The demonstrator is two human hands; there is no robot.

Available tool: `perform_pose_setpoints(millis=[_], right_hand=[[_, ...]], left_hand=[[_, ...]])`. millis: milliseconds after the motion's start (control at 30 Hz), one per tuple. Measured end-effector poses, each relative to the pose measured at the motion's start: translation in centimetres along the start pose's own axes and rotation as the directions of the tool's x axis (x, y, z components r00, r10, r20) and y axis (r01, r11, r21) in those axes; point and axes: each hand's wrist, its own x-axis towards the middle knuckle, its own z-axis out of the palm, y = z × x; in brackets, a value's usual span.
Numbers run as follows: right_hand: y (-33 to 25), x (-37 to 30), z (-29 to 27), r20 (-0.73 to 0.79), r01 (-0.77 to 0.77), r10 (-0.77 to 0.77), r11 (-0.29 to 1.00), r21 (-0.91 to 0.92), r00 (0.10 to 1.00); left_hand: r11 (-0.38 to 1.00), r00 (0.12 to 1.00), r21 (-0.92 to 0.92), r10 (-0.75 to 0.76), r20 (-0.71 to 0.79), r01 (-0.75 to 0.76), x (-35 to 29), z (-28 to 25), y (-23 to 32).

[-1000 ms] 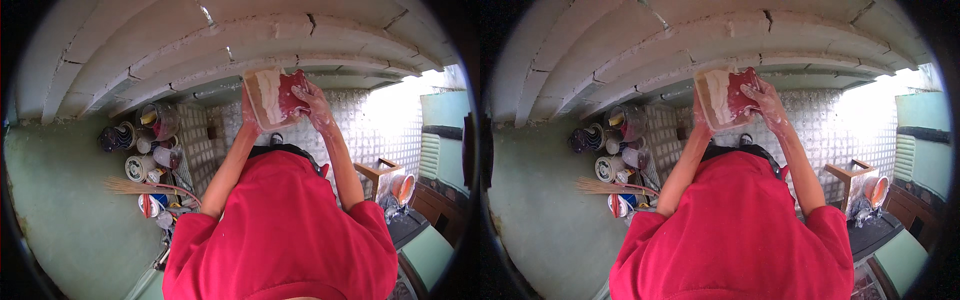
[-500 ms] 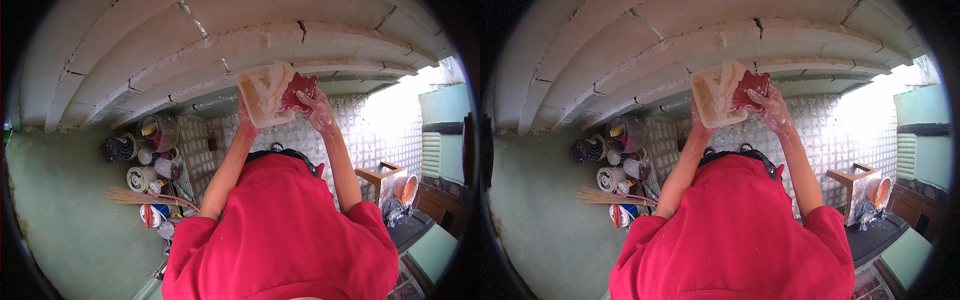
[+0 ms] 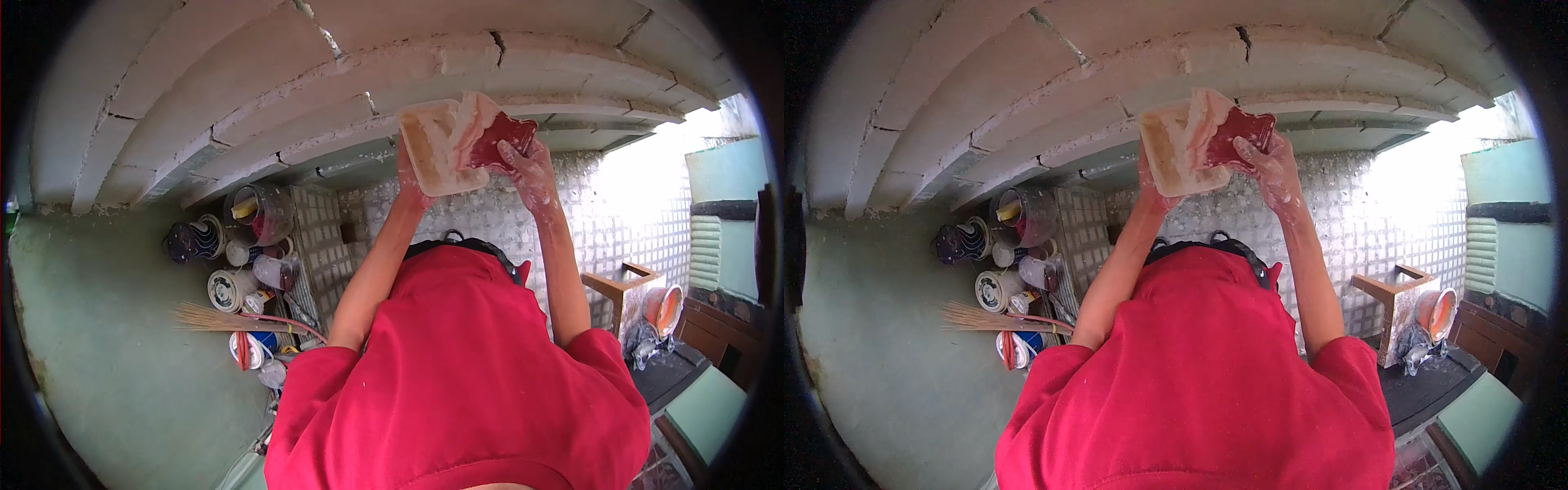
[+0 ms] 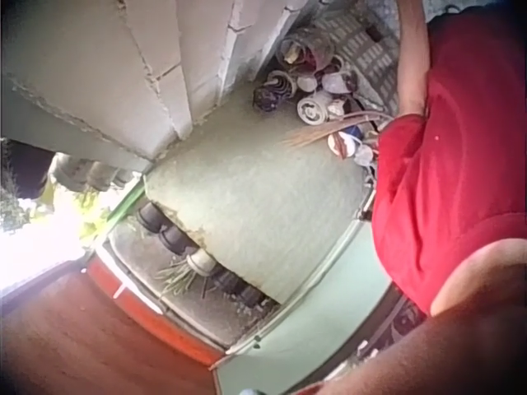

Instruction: Applying white putty or plaster to gaps in a concrete block ceiling/wall using a scraper.

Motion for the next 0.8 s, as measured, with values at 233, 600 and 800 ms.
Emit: perform_pose_setpoints(millis=[233,600,800], right_hand=[[-0.1,0.4,2.5,0.031,0.199,-0.219,0.807,-0.557,0.975],[1.6,1.2,5.2,-0.046,0.258,-0.383,0.7,-0.666,0.923],[2.3,0.7,5.5,-0.115,0.221,-0.435,0.646,-0.73,0.893]], left_hand=[[-0.136,0.975,-0.985,-0.179,0.134,0.111,-0.5,-2.0,-3.0],[-0.134,0.962,-0.989,-0.255,0.099,0.067,-0.2,-4.0,-3.2],[-0.131,0.982,-0.986,-0.141,0.124,0.106,0.0,-4.7,-3.8]])
